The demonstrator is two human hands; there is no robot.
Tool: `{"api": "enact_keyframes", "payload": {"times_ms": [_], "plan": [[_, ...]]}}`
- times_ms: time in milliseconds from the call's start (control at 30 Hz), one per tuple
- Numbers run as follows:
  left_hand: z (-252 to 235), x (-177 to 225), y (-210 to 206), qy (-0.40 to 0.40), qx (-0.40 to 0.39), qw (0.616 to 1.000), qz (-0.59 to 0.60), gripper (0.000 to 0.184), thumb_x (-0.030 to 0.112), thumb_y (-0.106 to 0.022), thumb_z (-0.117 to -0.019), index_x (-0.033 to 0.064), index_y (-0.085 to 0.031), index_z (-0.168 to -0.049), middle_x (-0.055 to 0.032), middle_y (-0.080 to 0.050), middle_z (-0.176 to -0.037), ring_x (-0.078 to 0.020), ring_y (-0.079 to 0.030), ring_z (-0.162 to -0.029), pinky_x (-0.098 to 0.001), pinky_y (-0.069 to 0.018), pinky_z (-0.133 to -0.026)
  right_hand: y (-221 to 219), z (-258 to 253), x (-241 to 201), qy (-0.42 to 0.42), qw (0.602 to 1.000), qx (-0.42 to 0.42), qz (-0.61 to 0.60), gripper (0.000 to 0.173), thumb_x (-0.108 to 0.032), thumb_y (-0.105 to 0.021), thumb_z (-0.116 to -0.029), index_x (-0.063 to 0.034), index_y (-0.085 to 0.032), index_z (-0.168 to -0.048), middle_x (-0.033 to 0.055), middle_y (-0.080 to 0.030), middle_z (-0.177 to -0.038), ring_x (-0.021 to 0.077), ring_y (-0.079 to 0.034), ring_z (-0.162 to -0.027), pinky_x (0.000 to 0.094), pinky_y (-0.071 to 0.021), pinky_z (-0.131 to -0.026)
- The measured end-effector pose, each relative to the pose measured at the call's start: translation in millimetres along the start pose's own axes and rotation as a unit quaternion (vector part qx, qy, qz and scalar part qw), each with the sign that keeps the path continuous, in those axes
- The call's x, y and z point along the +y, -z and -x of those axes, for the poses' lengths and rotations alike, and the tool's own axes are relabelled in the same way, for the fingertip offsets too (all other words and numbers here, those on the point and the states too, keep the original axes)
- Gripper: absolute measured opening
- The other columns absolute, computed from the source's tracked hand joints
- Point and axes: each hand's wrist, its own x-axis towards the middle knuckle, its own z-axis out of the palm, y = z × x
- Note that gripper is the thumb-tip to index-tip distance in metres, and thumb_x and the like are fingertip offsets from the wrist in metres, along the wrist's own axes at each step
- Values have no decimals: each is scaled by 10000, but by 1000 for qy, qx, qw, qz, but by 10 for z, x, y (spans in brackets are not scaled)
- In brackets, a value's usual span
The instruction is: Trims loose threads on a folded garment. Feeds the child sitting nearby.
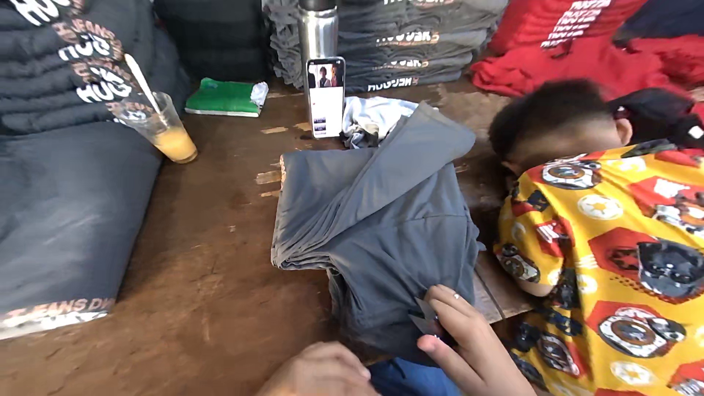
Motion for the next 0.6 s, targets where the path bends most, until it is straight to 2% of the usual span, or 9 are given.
{"api": "enact_keyframes", "payload": {"times_ms": [67, 100, 167, 233, 300, 367, 467, 533, 600], "plan": [[-180, 10, -226, 30, 160, 975, -151, 506, 554, -752, -864, 80, -763, -1039, -44, -756, -997, -112, -684, -1020, -302, -532, -948, 34, -2, -39, 3, 998, 25, -64, 572, -580, -400, -1059, -84, -507, -795, 34, -494, -751, 74, -516, -725, 205, -445, -671], [-286, -28, -344, 48, 218, 948, -226, 490, 500, -787, -853, 78, -760, -1100, -84, -739, -1006, -141, -681, -997, -308, -541, -916, 48, -4, -61, 9, 994, 39, -100, 551, -565, -410, -1062, -86, -496, -804, 26, -494, -757, 46, -518, -728, 174, -444, -673], [-445, -246, -529, 57, 296, 895, -330, 414, 361, -794, -858, 155, -732, -1212, -77, -619, -978, -128, -598, -912, -233, -501, -821, 82, -13, -99, 39, 982, 56, -175, 510, -538, -418, -1070, -99, -477, -817, 22, -494, -782, 32, -532, -754, 157, -448, -704], [-555, -407, -531, 29, 348, 867, -356, 303, 230, -723, -858, 174, -770, -1152, -38, -602, -881, -79, -587, -836, -166, -491, -754, 134, -24, -122, 66, 970, 64, -223, 477, -516, -436, -1071, -107, -477, -829, 24, -500, -804, 44, -546, -782, 175, -458, -765], [-618, -372, -420, 15, 338, 876, -344, 278, 217, -646, -905, 143, -776, -1139, -23, -609, -823, -55, -580, -793, -154, -484, -723, 159, -20, -121, 80, 964, 72, -244, 461, -514, -438, -1071, -116, -489, -843, 15, -517, -828, 34, -558, -816, 164, -458, -781], [-662, -279, -345, 36, 285, 878, -382, 331, 244, -613, -907, 145, -776, -1178, -21, -620, -801, -96, -588, -751, -211, -498, -680, 157, -3, -93, 87, 957, 84, -264, 443, -505, -450, -1070, -122, -509, -856, 1, -534, -852, 21, -566, -848, 154, -457, -796], [-699, -226, -377, 80, 204, 861, -459, 547, 219, -731, -752, 181, -728, -1297, -71, -643, -865, -231, -651, -759, -372, -554, -625, 180, 1, -70, 84, 942, 104, -309, 396, -500, -457, -1066, -173, -517, -851, -55, -550, -858, -12, -577, -878, 162, -454, -892], [-705, -264, -394, 54, 222, 872, -433, 575, 100, -683, -700, 166, -744, -1268, -54, -646, -826, -202, -645, -734, -341, -549, -634, 203, -16, -44, 75, 934, 110, -333, 392, -507, -457, -1062, -190, -537, -847, -77, -560, -850, -23, -579, -870, 151, -454, -882], [-693, -252, -284, 9, 289, 923, -253, 454, 6, -568, -855, 117, -735, -1262, -33, -692, -950, -100, -659, -860, -241, -562, -776, 213, -13, -11, 48, 933, 106, -340, 395, -540, -451, -1055, -208, -565, -872, -97, -563, -865, -42, -566, -832, 113, -450, -771]]}}
